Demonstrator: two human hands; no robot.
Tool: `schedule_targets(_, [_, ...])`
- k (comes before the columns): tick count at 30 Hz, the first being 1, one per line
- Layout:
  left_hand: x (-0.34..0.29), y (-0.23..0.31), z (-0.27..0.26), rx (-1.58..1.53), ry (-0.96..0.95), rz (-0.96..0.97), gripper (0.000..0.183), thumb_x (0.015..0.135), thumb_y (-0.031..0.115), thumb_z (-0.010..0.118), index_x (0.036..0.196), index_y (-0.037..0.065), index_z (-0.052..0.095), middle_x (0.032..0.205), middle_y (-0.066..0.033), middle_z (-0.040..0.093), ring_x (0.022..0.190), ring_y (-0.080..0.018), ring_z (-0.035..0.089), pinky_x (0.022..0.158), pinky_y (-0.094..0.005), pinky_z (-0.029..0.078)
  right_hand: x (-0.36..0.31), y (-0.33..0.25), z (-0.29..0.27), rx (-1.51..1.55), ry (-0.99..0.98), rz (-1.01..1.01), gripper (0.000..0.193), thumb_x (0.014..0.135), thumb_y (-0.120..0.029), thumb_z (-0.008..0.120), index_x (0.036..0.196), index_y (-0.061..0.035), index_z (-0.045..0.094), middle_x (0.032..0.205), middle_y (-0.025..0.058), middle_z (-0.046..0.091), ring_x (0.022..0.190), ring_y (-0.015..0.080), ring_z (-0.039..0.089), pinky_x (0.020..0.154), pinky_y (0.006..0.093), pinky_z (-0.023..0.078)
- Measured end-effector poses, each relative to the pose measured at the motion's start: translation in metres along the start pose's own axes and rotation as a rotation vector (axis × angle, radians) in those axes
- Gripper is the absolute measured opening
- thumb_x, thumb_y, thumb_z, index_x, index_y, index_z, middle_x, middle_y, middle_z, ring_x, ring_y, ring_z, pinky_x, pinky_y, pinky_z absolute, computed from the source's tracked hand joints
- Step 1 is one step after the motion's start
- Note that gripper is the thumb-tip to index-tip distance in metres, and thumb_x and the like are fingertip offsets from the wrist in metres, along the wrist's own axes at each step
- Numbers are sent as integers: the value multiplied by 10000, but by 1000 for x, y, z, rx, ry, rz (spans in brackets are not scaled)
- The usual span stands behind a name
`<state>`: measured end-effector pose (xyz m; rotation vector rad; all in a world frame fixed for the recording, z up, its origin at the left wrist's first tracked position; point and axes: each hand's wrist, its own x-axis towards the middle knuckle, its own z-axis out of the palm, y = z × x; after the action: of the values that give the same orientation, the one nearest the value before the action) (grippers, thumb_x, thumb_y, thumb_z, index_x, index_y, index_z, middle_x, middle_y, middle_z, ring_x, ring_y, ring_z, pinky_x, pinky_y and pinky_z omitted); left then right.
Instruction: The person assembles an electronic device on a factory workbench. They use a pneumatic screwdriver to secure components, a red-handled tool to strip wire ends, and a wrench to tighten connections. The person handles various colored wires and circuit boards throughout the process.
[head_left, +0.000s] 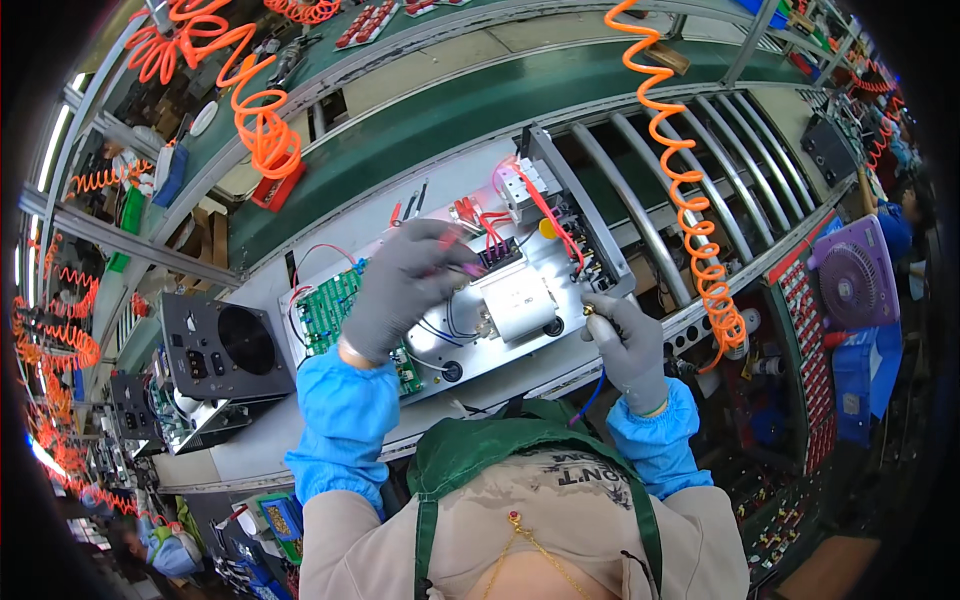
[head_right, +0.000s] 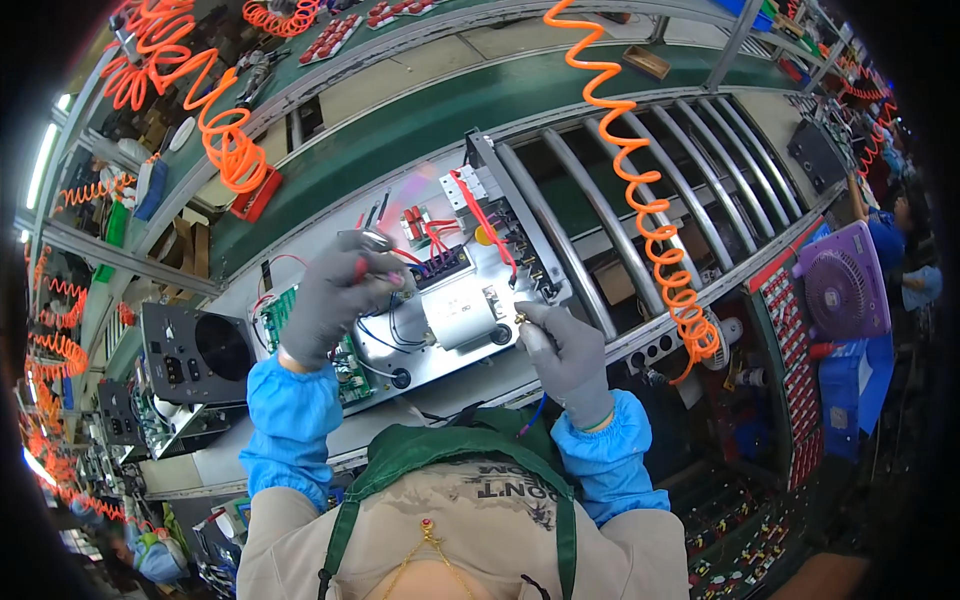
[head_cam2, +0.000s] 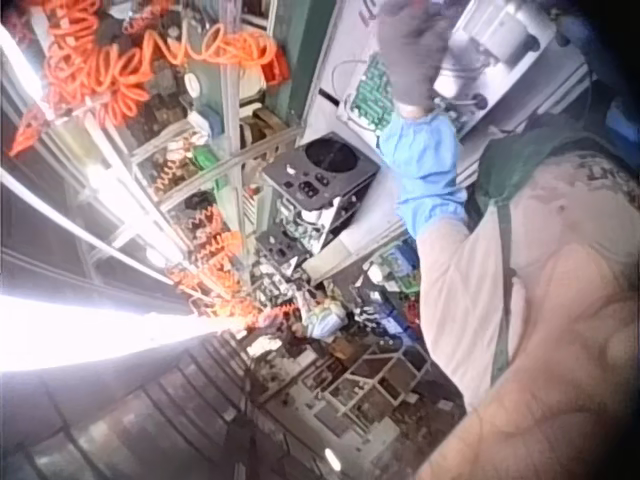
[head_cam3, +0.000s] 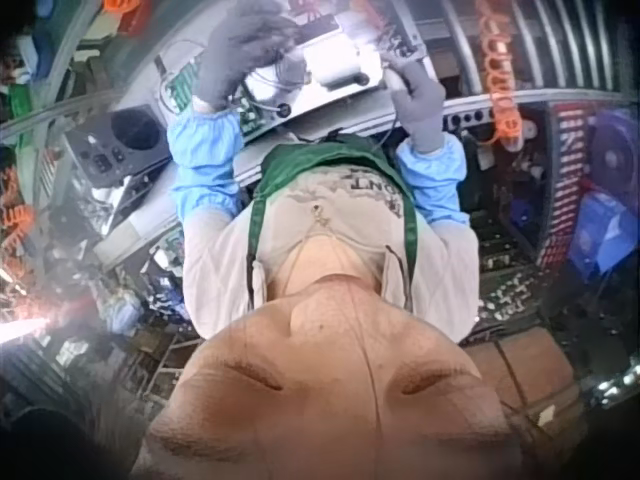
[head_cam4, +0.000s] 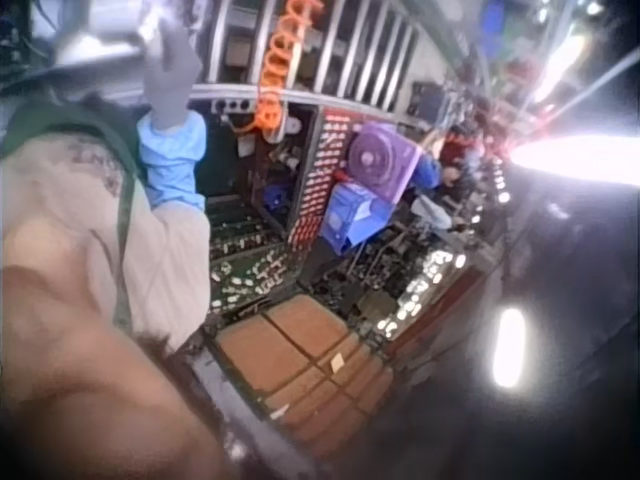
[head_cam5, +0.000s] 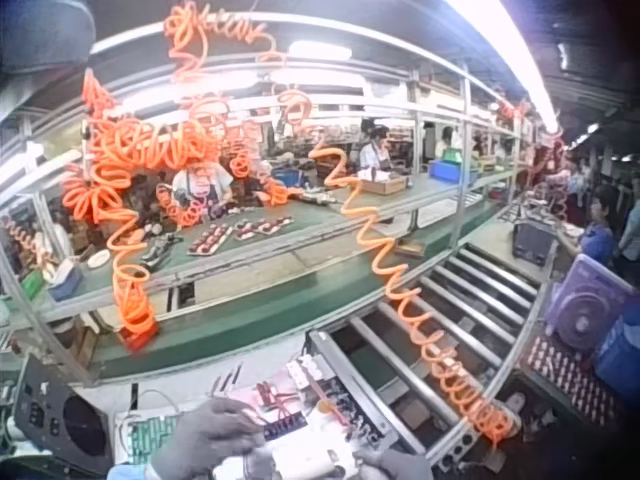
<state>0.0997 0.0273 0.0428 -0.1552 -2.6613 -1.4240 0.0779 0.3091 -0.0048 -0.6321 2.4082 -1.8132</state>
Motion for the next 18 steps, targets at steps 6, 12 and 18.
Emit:
schedule_targets(6, [14,-1,57,314,-254,239,179,774,123,671,940,62,636,813,-108,563,737,-300,582,631,-388,466,-2,-1,-4,-214,63,-171,279,838,-67,589,1111,-33,634,749,125,632,651,221,623,595,314,480])
schedule_targets(12, [24,-4,57,385,-306,292,194,776,171,651,938,70,624,818,-106,556,740,-308,581,624,-396,463,4,6,3,-558,33,-346,333,762,-35,629,1091,-91,632,786,111,593,655,288,594,576,385,483])
schedule_targets(18, [33,2,58,437,-326,290,183,765,151,644,925,66,617,851,-106,575,777,-311,592,640,-398,478,5,15,10,-621,-18,-410,203,757,-66,630,959,-83,623,708,97,528,647,279,587,559,380,482])
